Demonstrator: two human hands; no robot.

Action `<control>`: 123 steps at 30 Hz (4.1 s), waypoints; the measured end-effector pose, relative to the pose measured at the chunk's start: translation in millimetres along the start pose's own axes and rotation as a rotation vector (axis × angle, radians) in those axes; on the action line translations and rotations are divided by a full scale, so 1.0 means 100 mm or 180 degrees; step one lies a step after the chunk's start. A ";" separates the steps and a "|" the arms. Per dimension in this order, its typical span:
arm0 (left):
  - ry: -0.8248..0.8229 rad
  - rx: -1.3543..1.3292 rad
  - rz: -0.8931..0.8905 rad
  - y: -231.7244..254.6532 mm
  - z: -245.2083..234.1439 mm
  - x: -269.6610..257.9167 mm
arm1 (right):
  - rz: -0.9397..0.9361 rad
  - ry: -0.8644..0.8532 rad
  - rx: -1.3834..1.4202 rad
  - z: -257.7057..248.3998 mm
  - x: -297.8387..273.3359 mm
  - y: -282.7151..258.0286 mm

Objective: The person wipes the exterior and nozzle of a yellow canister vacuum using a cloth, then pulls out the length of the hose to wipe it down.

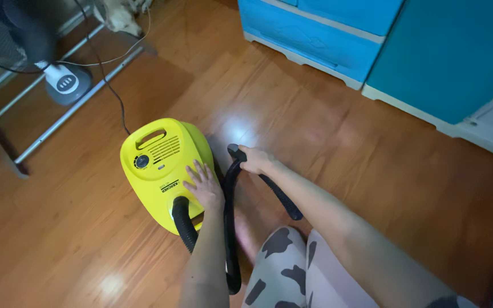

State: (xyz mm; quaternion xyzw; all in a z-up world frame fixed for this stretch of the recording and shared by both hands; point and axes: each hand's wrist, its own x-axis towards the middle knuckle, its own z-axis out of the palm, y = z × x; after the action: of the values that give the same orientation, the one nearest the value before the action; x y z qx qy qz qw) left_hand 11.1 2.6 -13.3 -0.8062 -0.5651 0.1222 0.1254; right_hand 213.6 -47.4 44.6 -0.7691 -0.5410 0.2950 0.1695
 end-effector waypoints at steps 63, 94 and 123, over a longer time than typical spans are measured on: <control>-0.0279 -0.2163 -0.0700 1.50 -0.38 0.91 | -0.0584 -0.0982 -0.0084 -0.89 1.32 0.57; -0.0478 -0.2887 -0.0494 1.31 -0.59 -0.58 | -0.0853 -0.0548 -0.0589 -0.32 -0.48 0.63; -0.0159 -0.2814 0.1449 2.85 -1.04 -0.29 | 0.1029 0.0160 -0.0430 -1.20 -0.70 2.09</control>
State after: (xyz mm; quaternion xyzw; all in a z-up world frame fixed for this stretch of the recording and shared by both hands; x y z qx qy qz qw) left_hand 287.2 -125.5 -10.7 -0.8820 -0.3754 -0.0855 -0.2719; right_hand 426.7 -180.5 34.7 -0.8628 -0.4245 0.2621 0.0812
